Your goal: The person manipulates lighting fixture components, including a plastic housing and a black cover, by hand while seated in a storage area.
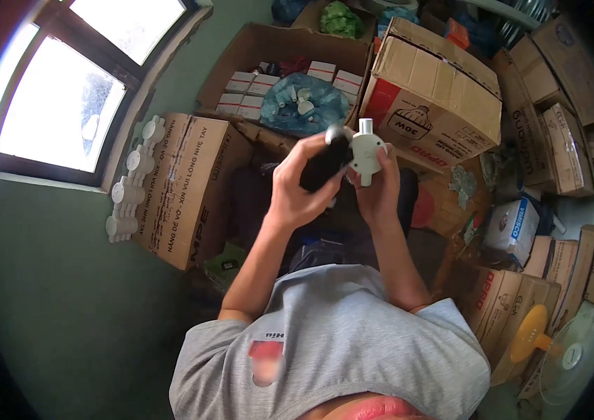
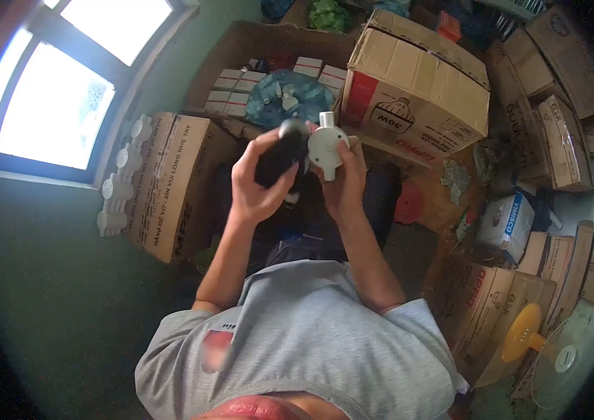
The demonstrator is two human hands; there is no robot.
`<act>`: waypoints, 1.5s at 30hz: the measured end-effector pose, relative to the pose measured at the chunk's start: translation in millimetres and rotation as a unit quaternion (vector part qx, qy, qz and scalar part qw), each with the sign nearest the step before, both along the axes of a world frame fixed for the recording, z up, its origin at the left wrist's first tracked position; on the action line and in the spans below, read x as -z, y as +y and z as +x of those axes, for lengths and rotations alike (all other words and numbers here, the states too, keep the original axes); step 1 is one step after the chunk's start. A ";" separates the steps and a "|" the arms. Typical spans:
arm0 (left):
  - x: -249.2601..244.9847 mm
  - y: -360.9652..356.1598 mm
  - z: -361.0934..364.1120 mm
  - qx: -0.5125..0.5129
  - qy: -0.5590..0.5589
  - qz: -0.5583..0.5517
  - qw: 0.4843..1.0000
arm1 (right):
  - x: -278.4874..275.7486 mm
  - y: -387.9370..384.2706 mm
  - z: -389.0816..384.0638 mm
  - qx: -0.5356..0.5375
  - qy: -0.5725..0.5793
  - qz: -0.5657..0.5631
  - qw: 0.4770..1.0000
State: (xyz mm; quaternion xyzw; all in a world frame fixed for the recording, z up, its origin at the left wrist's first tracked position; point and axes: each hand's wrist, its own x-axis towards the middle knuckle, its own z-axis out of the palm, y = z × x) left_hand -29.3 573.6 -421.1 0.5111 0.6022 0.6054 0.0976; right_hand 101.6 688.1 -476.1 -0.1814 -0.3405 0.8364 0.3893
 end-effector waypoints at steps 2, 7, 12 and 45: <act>7.0 14.9 9.8 -0.017 0.066 0.046 0.997 | -3.8 -14.2 -6.9 -0.008 -0.013 0.003 1.000; 33.7 10.7 36.1 0.067 0.151 0.000 0.986 | -12.9 -5.4 -10.6 -0.034 0.121 -0.083 0.989; 21.2 16.1 25.3 -0.046 0.116 0.047 0.991 | -2.6 -24.9 -9.4 0.061 0.016 0.044 0.997; 42.3 -13.6 12.8 0.123 -0.067 0.076 0.987 | 0.4 15.2 -1.7 0.030 0.089 -0.008 0.996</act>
